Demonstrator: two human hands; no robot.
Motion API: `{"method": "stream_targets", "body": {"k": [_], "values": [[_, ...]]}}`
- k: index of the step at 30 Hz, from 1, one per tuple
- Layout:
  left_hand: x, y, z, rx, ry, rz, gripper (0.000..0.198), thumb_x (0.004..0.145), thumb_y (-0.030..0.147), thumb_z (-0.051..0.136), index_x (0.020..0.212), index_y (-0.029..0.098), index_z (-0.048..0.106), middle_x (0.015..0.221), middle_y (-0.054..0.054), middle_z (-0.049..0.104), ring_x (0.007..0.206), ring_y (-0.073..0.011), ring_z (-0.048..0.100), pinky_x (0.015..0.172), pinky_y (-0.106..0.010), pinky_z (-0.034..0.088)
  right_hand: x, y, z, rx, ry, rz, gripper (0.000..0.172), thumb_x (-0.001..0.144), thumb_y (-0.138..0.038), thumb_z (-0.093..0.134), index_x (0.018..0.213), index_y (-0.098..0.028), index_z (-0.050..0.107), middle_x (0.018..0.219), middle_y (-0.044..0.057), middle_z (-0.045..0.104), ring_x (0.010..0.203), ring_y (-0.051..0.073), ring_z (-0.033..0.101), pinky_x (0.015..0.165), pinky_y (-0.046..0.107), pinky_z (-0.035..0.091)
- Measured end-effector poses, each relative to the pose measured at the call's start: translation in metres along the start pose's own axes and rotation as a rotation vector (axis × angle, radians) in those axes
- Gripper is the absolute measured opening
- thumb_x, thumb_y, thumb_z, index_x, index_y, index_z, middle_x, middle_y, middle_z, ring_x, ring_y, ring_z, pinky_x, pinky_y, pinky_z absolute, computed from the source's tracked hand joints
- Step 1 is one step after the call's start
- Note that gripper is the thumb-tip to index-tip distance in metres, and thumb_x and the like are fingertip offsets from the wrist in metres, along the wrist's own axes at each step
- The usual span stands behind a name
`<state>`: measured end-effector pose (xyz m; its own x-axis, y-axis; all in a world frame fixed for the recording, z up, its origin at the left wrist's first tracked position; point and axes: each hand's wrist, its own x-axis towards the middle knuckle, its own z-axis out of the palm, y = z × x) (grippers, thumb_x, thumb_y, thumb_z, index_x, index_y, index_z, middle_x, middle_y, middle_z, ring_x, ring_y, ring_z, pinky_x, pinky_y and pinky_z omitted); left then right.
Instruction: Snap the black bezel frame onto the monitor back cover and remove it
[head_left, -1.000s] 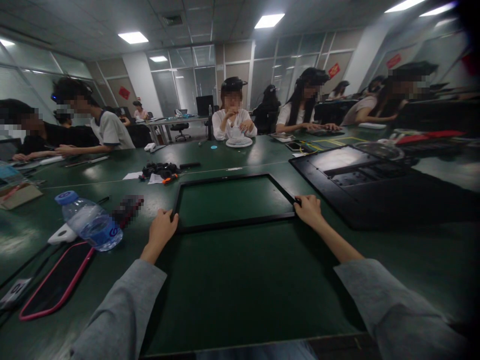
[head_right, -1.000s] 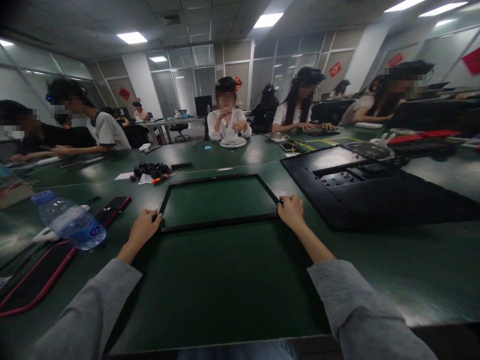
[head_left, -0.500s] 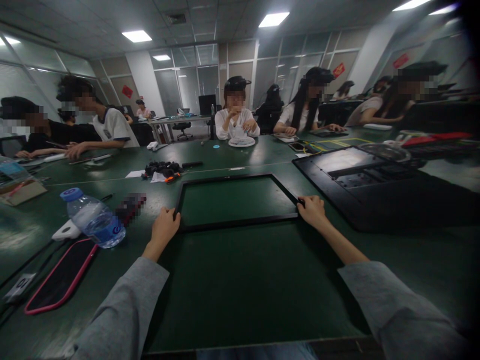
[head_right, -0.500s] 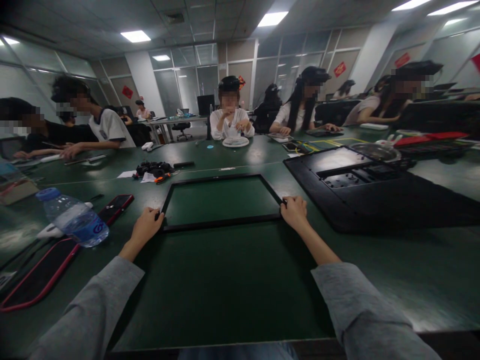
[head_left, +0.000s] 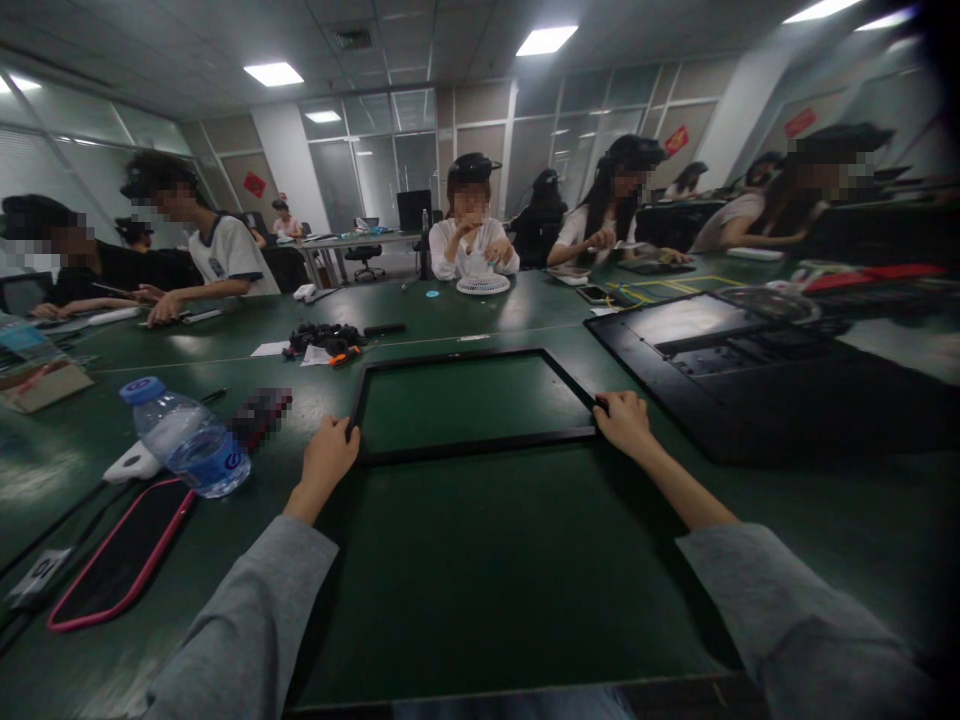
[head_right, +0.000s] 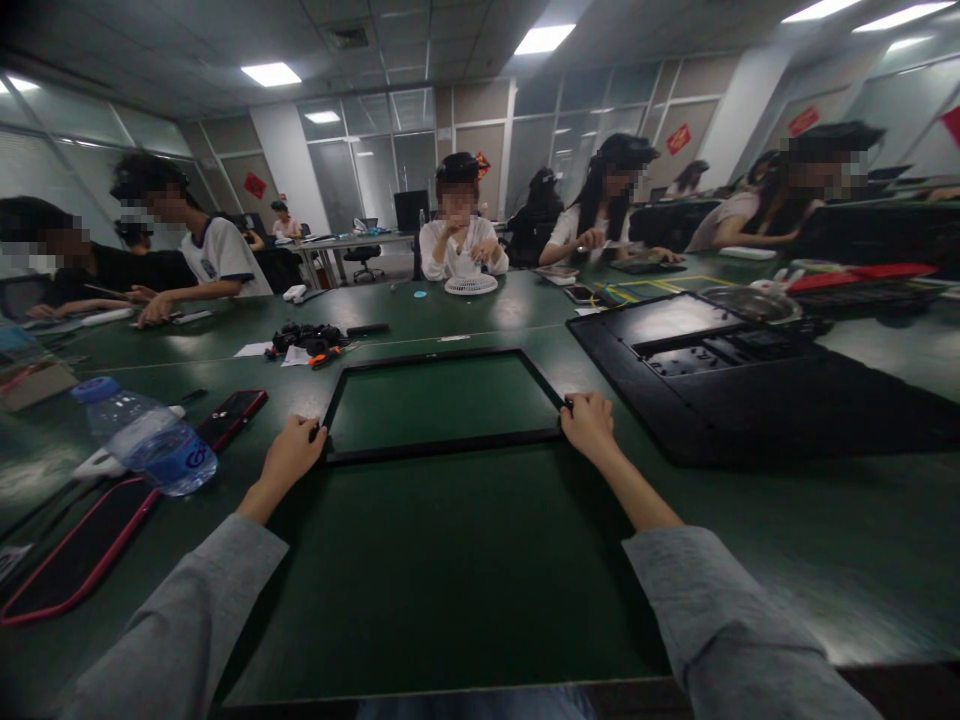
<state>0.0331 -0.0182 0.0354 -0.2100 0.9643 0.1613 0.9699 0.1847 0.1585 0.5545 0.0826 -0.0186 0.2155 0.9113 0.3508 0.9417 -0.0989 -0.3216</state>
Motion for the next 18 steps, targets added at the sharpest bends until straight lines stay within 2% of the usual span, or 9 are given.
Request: {"method": "stream_targets", "body": {"k": [5, 12, 15, 18], "values": [[-0.001, 0.001, -0.001, 0.002, -0.002, 0.000, 0.048, 0.103, 0.039, 0.038, 0.130, 0.013, 0.067, 0.131, -0.020, 0.059, 0.105, -0.0313, 0.069, 0.085, -0.038, 0.053, 0.000, -0.001, -0.001, -0.016, -0.039, 0.002, 0.048, 0.094, -0.030, 0.049, 0.132, -0.007, 0.066, 0.127, 0.024, 0.056, 0.119, 0.039, 0.053, 0.099, 0.050, 0.046], [-0.001, 0.000, 0.001, 0.007, 0.003, -0.021, 0.050, 0.103, 0.040, 0.039, 0.136, 0.012, 0.062, 0.132, -0.022, 0.060, 0.108, -0.0313, 0.068, 0.087, -0.038, 0.053, -0.001, -0.001, -0.002, -0.018, -0.032, 0.002, 0.046, 0.094, -0.030, 0.050, 0.131, -0.009, 0.067, 0.124, 0.023, 0.058, 0.118, 0.038, 0.053, 0.098, 0.048, 0.046], [0.001, -0.003, 0.005, 0.012, 0.058, -0.039, 0.054, 0.102, 0.041, 0.041, 0.144, 0.008, 0.054, 0.131, -0.023, 0.061, 0.115, -0.0334, 0.066, 0.090, -0.039, 0.052, -0.001, -0.001, -0.002, -0.007, -0.025, 0.011, 0.044, 0.091, -0.032, 0.055, 0.128, -0.013, 0.068, 0.123, 0.021, 0.058, 0.116, 0.036, 0.055, 0.096, 0.047, 0.047], [0.004, -0.006, 0.010, 0.007, 0.134, -0.025, 0.054, 0.101, 0.038, 0.044, 0.145, 0.008, 0.053, 0.132, -0.023, 0.061, 0.121, -0.0341, 0.062, 0.096, -0.041, 0.051, 0.000, -0.002, -0.003, -0.005, -0.033, 0.017, 0.045, 0.091, -0.033, 0.056, 0.130, -0.013, 0.068, 0.125, 0.021, 0.059, 0.119, 0.036, 0.055, 0.098, 0.046, 0.047]]}}
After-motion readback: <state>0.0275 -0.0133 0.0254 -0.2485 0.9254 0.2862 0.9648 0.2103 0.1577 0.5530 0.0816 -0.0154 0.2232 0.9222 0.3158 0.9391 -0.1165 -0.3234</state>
